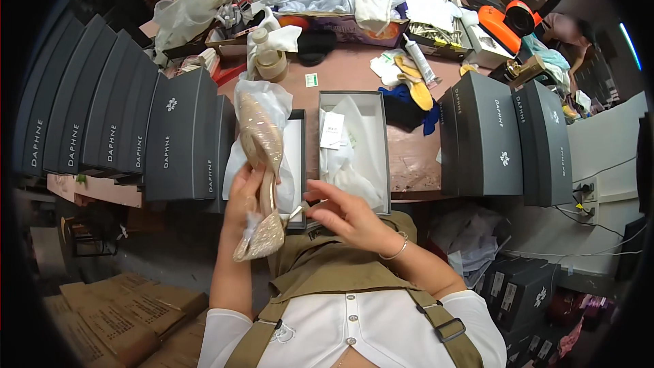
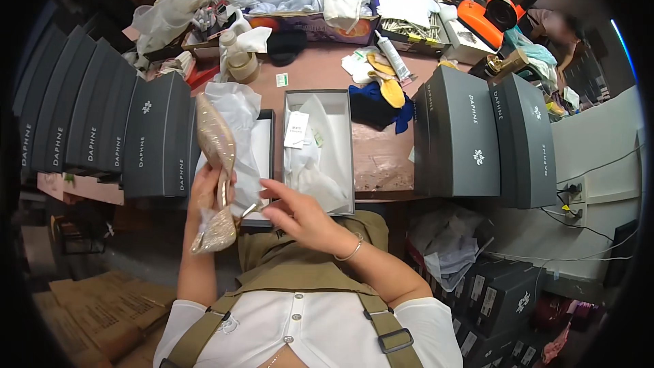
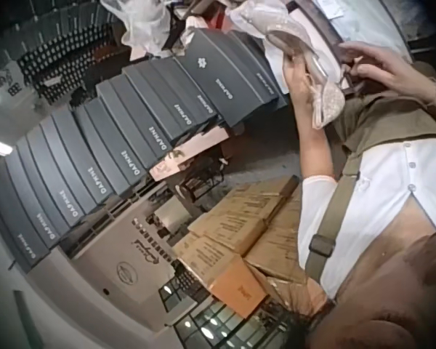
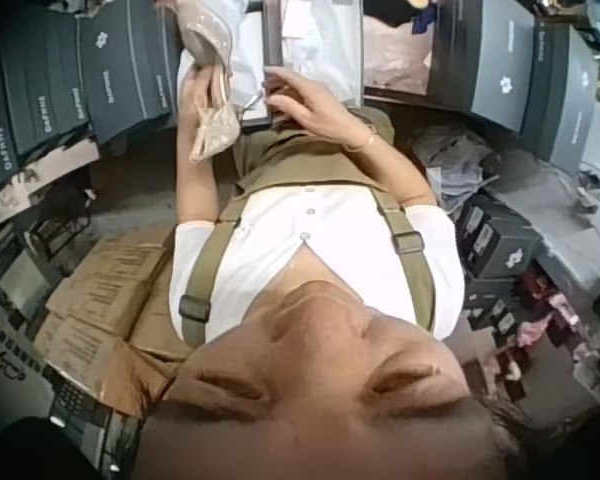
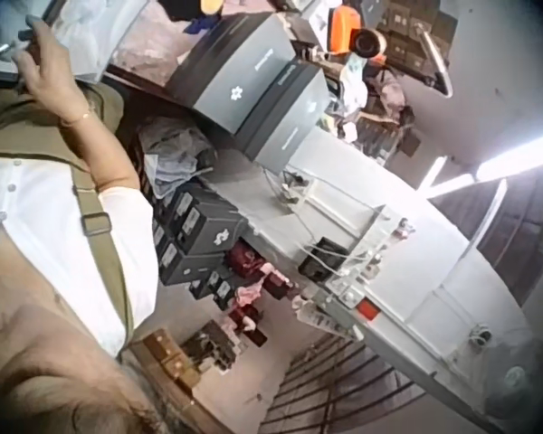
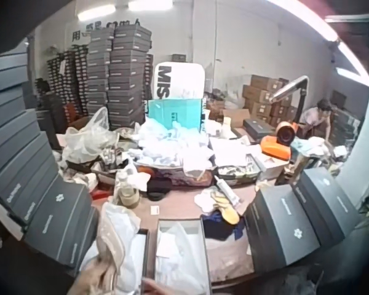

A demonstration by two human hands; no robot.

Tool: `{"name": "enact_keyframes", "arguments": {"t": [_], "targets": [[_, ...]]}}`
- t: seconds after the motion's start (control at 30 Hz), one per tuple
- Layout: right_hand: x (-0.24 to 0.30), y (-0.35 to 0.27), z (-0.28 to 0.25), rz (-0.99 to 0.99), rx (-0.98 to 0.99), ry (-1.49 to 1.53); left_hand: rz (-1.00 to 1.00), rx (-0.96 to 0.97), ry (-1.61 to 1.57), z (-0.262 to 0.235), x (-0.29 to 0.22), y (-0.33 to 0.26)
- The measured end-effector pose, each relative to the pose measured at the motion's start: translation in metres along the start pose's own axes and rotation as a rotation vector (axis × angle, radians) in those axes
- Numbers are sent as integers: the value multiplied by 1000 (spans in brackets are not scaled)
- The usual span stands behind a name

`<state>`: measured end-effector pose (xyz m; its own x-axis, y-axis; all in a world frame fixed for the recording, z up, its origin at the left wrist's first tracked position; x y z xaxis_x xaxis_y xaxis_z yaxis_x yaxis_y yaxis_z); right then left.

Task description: Packing a pair of high-heeled shoes into a box with protective tissue paper.

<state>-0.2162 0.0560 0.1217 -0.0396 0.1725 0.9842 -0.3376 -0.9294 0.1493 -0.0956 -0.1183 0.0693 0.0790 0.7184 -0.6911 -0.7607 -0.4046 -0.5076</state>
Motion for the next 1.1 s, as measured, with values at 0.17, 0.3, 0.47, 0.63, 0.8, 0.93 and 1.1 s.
{"name": "enact_keyframes", "arguments": {"t": [0.17, 0.3, 0.47, 0.63, 0.8, 0.93, 1.1], "targets": [[-49, -2, -40, -43, 127, -1033, 664, -577, 1290, -25, -52, 20], [-121, -5, -52, 14, 107, -1284, 417, -218, 889, 27, -22, 22], [-132, 20, -77, 179, 205, -916, 672, -113, 1580, 84, 47, 21], [-75, 6, -99, 544, 15, 128, 414, -44, 596, 65, 34, 18], [25, -11, -31, -136, 658, -915, 51, 33, -17, 57, 52, 8], [39, -6, -24, -368, 639, -1318, 13, -44, -381, 62, 43, -9], [24, 3, 15, -704, 47, -1338, 245, -205, -627, 55, 30, -5]]}}
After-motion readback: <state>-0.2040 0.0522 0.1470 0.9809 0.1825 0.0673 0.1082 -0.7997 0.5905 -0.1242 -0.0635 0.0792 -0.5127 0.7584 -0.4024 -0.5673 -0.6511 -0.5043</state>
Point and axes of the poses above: each hand's wrist, its own y-axis towards the middle knuckle, its own z-axis out of the palm, x = y × z, the point moved 5 cm from there along y, towards the middle knuckle, and after that the axes turned 11 degrees about -z, right-handed, at the moved point
